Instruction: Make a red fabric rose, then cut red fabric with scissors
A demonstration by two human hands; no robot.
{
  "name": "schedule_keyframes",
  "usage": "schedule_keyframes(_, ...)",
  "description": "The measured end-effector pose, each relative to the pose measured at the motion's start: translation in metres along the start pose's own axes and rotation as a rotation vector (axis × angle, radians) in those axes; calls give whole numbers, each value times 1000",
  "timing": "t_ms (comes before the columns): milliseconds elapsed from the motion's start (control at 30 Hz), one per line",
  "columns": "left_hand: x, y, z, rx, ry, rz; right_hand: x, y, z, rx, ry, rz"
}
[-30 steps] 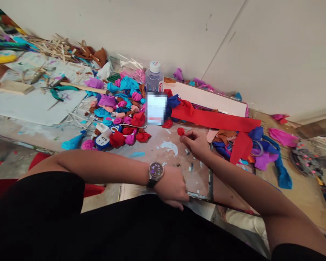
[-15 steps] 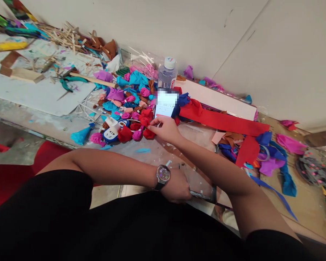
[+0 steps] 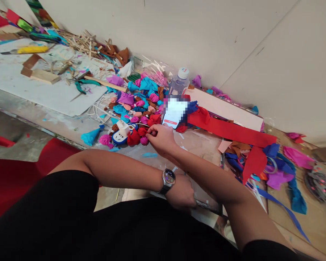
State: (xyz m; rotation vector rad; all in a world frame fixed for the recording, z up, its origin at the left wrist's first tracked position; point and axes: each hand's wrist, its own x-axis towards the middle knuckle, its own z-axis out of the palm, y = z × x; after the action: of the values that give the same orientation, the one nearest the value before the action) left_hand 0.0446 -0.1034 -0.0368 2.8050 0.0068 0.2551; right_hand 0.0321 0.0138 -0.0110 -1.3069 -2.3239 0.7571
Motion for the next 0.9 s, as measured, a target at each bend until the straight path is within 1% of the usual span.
schedule_keyframes(200,1,-3,9,36,62,15,-6,1,2,11,40,-35)
schedule_keyframes(333,1,-5,11,26,96,33,-14,4,0,42,84,-69)
schedule_keyframes(433,1,-6,10,17,112,39,-24,6,-7,67,105,-114)
schedule_keyframes(533,0,-6,9,7,137,42,-36,14,-23,49,105,-151)
schedule_keyframes(633,-1,-6,12,22,151,36,-48,35,-49,-32,113,-223)
schedule_keyframes(667,-1,-6,13,32,154,33,-52,45,-59,-91,133,-245)
schedule_keyframes(733,-1,-6,14,40,158,31,-58,69,-81,-297,206,-256)
schedule_keyframes(767,-1,-5,14,39,156,26,-62,81,-91,-422,239,-251)
schedule_keyframes(833,-1,-5,14,32,145,19,-68,103,-108,-641,263,-212)
schedule_keyframes(900,-2,-5,12,30,149,9,-74,121,-119,-766,243,-159)
